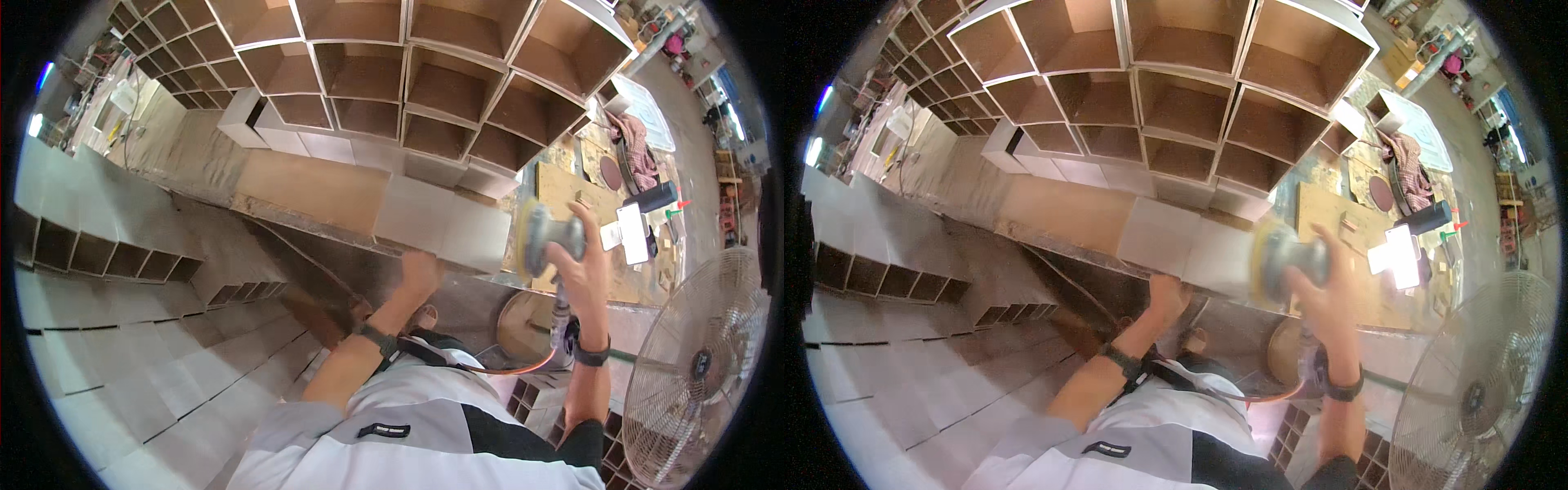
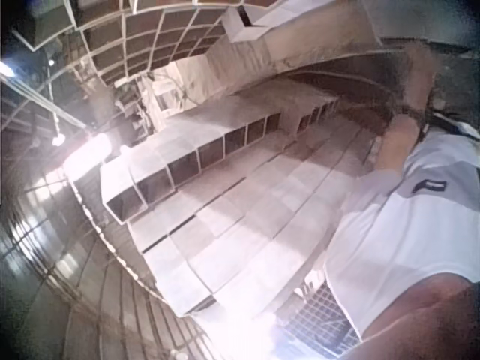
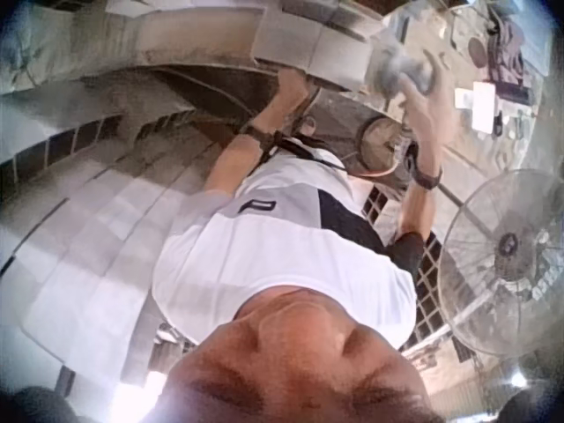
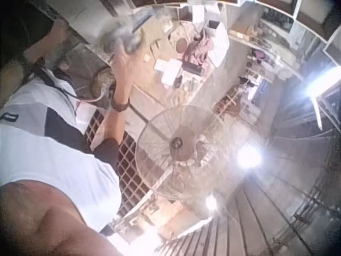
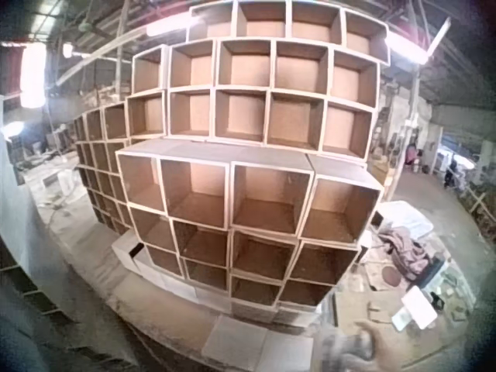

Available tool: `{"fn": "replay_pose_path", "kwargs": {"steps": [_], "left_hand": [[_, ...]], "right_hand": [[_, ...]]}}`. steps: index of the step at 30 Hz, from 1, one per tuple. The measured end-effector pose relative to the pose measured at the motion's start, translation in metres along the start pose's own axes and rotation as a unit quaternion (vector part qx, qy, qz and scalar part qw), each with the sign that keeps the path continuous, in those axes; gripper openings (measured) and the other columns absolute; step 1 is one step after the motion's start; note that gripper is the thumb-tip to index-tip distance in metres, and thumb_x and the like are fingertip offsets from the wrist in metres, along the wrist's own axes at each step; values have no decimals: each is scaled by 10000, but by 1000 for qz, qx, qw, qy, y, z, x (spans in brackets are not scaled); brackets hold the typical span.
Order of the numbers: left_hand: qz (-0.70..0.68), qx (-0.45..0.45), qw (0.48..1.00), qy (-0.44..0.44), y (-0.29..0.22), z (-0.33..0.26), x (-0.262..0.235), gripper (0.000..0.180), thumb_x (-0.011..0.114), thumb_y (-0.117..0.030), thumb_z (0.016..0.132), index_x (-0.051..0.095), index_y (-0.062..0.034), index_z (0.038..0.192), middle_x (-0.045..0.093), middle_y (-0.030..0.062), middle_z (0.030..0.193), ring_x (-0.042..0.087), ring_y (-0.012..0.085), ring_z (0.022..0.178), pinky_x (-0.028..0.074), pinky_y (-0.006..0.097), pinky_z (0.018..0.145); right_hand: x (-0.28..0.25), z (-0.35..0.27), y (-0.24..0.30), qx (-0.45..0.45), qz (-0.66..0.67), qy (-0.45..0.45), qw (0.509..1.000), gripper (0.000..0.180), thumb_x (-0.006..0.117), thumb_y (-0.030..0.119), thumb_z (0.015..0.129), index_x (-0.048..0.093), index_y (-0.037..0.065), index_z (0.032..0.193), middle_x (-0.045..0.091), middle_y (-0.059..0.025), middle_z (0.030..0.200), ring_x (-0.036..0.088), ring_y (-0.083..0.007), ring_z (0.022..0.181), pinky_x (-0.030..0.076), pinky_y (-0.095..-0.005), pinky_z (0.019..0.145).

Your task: Using an orbital power sander to smooth the surfaces of small wooden box components.

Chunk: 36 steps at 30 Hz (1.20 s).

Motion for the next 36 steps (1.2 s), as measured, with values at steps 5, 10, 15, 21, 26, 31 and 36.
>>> {"fn": "replay_pose_path", "kwargs": {"steps": [5,10,15,21,26,31,36], "left_hand": [[-97,47,994,6,-15,-2,-13,440,696,-67,662,619,-26,1094,609,202,1091,552,411,1038,466,439,874],[-490,-23,866,-93,-14,2,-3,688,762,-166,667,480,-94,1290,533,142,1248,482,348,1190,385,457,997],[4,73,994,82,-1,-14,-13,704,746,-202,703,444,-89,1329,542,150,1230,517,345,1147,403,455,974],[-295,-72,953,6,-16,-7,-14,436,691,-184,694,619,-98,1115,614,160,1106,566,383,1026,432,489,885],[3,169,985,32,10,-2,2,420,674,-203,755,604,-88,1153,610,167,1120,566,388,1025,428,487,907],[-8,144,988,58,13,-7,-3,402,669,-284,796,619,-84,1141,614,174,1127,545,398,1080,425,496,914],[-410,18,910,-63,-39,4,-12,377,648,-224,834,586,-12,1140,609,202,1102,573,399,1023,443,457,897]], "right_hand": [[69,14,43,-166,-169,115,965,587,699,198,746,489,140,1292,489,-220,1131,543,-383,1054,482,-441,848],[136,17,59,-248,-236,192,920,544,682,216,741,531,117,1254,506,-220,1112,571,-405,976,516,-453,804],[137,72,39,-225,-285,59,930,542,668,238,718,536,151,1236,463,-231,1099,593,-448,882,535,-490,725],[157,39,60,-288,-283,128,906,473,659,229,730,548,130,1179,506,-247,1072,597,-420,914,524,-497,732],[158,31,56,-307,-283,134,899,488,628,283,777,532,130,1230,510,-259,1086,608,-435,879,496,-533,740],[148,43,53,-223,-178,111,952,495,603,284,798,518,141,1265,509,-256,1112,595,-429,942,491,-546,773],[132,12,24,-335,-246,116,902,326,592,224,793,582,81,1086,520,-287,1018,602,-418,882,523,-497,673]]}}
Point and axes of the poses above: each hand's wrist, its own z-axis towards the middle knuckle, its own x-axis out of the palm, y = z × x, the point moved 1 cm from there along z, towards the middle knuckle
